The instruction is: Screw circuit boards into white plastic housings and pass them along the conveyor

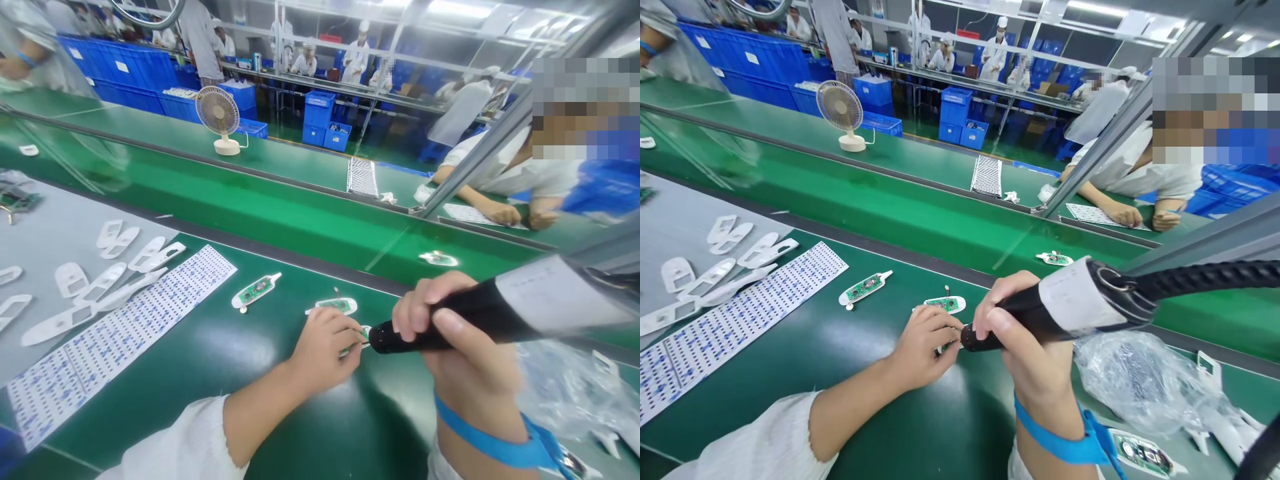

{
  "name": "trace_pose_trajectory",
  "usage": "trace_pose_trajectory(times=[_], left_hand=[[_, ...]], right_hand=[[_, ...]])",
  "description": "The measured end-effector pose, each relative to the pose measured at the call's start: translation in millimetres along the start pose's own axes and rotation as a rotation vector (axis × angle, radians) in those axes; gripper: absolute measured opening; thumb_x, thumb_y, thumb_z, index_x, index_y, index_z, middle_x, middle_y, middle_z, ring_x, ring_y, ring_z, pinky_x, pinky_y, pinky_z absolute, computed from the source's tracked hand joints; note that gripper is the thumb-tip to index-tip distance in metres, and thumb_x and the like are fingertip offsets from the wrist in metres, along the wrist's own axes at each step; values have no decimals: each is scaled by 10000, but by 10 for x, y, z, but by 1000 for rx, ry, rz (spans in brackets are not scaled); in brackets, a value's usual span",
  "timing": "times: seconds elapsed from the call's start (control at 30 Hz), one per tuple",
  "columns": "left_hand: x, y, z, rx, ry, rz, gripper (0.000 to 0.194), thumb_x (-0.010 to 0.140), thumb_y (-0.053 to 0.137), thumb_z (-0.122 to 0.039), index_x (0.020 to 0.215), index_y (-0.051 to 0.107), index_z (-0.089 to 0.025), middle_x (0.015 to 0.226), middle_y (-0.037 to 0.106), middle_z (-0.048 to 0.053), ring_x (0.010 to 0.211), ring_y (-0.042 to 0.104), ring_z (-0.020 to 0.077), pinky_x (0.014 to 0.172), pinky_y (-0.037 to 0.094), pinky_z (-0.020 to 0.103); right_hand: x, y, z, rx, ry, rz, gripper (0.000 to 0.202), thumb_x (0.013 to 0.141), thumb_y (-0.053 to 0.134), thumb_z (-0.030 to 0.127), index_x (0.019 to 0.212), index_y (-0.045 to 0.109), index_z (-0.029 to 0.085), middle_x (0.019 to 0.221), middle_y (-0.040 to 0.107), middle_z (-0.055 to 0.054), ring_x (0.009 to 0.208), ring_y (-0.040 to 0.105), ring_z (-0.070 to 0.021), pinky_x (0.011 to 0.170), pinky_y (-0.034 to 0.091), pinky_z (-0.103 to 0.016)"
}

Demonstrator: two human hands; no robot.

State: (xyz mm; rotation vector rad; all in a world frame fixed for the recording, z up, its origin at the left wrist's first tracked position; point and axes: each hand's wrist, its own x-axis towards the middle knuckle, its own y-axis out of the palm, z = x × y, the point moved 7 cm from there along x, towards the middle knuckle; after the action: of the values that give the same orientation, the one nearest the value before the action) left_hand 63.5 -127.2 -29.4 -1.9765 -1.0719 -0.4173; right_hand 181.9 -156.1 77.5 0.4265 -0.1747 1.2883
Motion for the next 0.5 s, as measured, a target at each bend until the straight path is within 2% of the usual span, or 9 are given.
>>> trace_pose_trajectory(times=[0.33, 0.5], left_hand=[[-10, 42, 44, 36, 19, 56, 127, 915, 566, -213, 796, 609, -196, 890, 739, -9, 872, 624, 173, 842, 386, 361], [-8, 74, 77, 86, 1, 125, 123, 915, 572, -220, 805, 623, -199, 892, 731, -11, 900, 616, 170, 864, 384, 364]], right_hand=[[13, 1, -6, -16, 15, -17, 102, 861, 684, 287, 891, 618, 215, 626, 550, 13, 525, 547, -158, 505, 422, -304], [16, -13, -28, -21, 24, -27, 95, 851, 690, 282, 878, 624, 219, 614, 552, 13, 517, 547, -159, 503, 421, -307]])
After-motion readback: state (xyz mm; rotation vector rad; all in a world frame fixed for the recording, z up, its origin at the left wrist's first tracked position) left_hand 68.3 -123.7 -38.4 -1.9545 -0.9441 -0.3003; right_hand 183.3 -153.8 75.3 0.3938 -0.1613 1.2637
